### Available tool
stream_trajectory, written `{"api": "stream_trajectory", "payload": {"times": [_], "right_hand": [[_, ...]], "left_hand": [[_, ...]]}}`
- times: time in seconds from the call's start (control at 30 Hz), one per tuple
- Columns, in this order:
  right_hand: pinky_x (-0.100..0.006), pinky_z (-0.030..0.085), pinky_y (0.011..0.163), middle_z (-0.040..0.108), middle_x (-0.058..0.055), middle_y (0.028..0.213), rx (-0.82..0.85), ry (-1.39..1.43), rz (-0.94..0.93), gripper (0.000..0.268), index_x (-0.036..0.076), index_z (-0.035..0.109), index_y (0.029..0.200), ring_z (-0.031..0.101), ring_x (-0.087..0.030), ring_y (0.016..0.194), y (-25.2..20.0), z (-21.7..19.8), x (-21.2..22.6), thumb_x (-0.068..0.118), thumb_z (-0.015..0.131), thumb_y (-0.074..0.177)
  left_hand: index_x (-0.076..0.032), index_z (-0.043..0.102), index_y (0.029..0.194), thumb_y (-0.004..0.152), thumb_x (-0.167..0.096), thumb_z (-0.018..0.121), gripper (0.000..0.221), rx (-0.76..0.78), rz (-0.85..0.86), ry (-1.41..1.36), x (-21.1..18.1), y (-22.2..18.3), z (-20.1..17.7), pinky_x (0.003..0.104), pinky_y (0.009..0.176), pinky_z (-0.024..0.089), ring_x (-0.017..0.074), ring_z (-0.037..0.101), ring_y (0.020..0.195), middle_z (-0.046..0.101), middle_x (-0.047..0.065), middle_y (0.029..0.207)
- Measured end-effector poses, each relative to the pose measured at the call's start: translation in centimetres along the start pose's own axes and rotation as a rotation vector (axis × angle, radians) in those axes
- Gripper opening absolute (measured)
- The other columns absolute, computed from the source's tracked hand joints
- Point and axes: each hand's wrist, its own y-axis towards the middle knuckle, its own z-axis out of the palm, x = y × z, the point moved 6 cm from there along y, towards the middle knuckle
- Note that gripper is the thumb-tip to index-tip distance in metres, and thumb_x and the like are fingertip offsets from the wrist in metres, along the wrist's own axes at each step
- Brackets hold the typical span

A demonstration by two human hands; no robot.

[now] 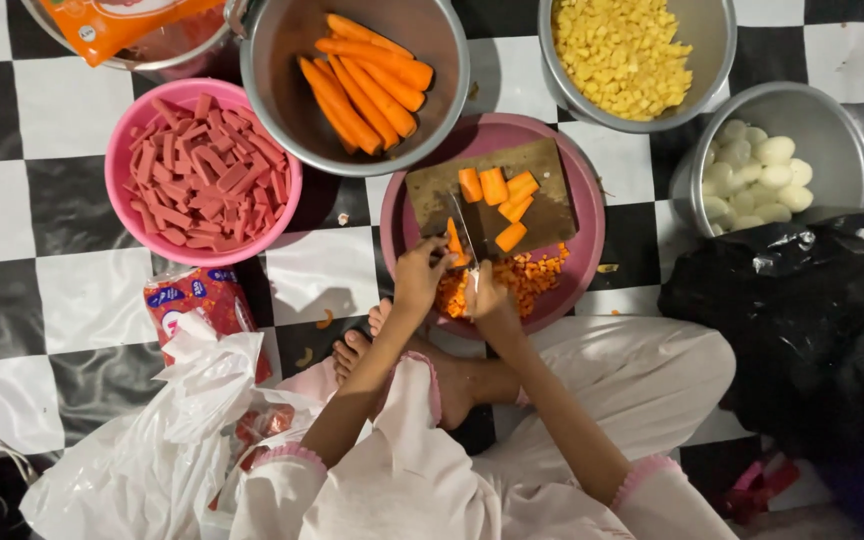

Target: Dicing carrots into small pieces on a cutting board using a knife while sitting on the floor.

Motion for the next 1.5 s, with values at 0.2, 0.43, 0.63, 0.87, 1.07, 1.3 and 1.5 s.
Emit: {"api": "stream_trajectory", "payload": {"times": [0.2, 0.43, 0.63, 0.87, 1.07, 1.3, 1.5], "right_hand": [[-0.035, 0.049, 0.039, 0.064, -0.019, 0.057, 0.141, 0.097, 0.223, 0.042, -0.016, 0.053, 0.127, 0.066, -0.031, 0.045, -0.9, 1.3, 1.1, 0.016, 0.055, 0.100], [-0.028, 0.051, 0.038, 0.068, -0.010, 0.058, 0.405, -0.216, 0.291, 0.047, -0.014, 0.055, 0.129, 0.068, -0.019, 0.047, -1.3, 5.9, -0.3, 0.023, 0.054, 0.100], [-0.036, 0.056, 0.044, 0.070, -0.014, 0.067, 0.533, -0.101, 0.423, 0.042, -0.005, 0.051, 0.127, 0.072, -0.028, 0.056, -0.5, 6.6, -1.9, 0.026, 0.050, 0.099], [-0.054, 0.061, 0.072, 0.073, -0.026, 0.095, 0.797, 0.075, 0.592, 0.059, 0.003, 0.029, 0.152, 0.074, -0.044, 0.089, 0.0, 6.6, -3.7, 0.035, 0.039, 0.104], [-0.033, 0.054, 0.044, 0.053, -0.010, 0.052, -0.019, -0.295, -0.075, 0.035, -0.004, 0.061, 0.122, 0.063, -0.029, 0.043, 1.6, -2.5, 1.8, 0.018, 0.062, 0.095], [-0.044, 0.055, 0.042, 0.063, -0.018, 0.056, 0.257, -0.107, 0.273, 0.030, 0.002, 0.053, 0.120, 0.070, -0.036, 0.051, -0.9, 1.0, 0.6, 0.025, 0.052, 0.100], [-0.048, 0.058, 0.048, 0.068, -0.021, 0.062, 0.383, -0.192, 0.377, 0.037, -0.004, 0.054, 0.128, 0.073, -0.036, 0.056, -1.3, 4.1, -0.2, 0.019, 0.049, 0.100]], "left_hand": [[-0.013, 0.070, 0.121, 0.095, -0.031, 0.074, 0.032, 0.028, -0.064, -0.018, -1.3, -0.8, -0.7, 0.046, 0.089, 0.060, 0.0331, 0.074, 0.099, 0.077, 0.008, 0.103], [-0.018, 0.069, 0.116, 0.095, -0.032, 0.073, 0.025, 0.040, -0.048, 0.092, -0.6, 0.1, -0.1, 0.047, 0.087, 0.061, 0.0328, 0.075, 0.098, 0.077, 0.006, 0.103], [-0.017, 0.069, 0.115, 0.094, -0.033, 0.074, 0.027, 0.025, -0.028, 0.063, -0.6, -0.2, 0.1, 0.049, 0.090, 0.059, 0.0370, 0.074, 0.100, 0.077, 0.009, 0.103], [-0.015, 0.069, 0.116, 0.094, -0.031, 0.074, 0.028, -0.007, -0.029, -0.013, -3.2, -2.2, -1.3, 0.050, 0.093, 0.058, 0.0381, 0.072, 0.103, 0.077, 0.011, 0.104], [-0.012, 0.071, 0.116, 0.090, -0.033, 0.079, 0.034, -0.052, -0.025, -0.118, -0.2, -1.1, 0.2, 0.045, 0.089, 0.059, 0.0355, 0.074, 0.098, 0.078, 0.012, 0.101], [-0.013, 0.072, 0.115, 0.088, -0.033, 0.081, 0.035, -0.043, -0.032, -0.132, -0.5, -1.1, -0.3, 0.044, 0.089, 0.059, 0.0331, 0.074, 0.097, 0.079, 0.007, 0.098], [-0.016, 0.072, 0.111, 0.089, -0.033, 0.079, 0.029, -0.026, -0.042, -0.034, -0.5, -0.9, 0.0, 0.046, 0.087, 0.059, 0.0352, 0.074, 0.095, 0.079, 0.007, 0.098]]}}
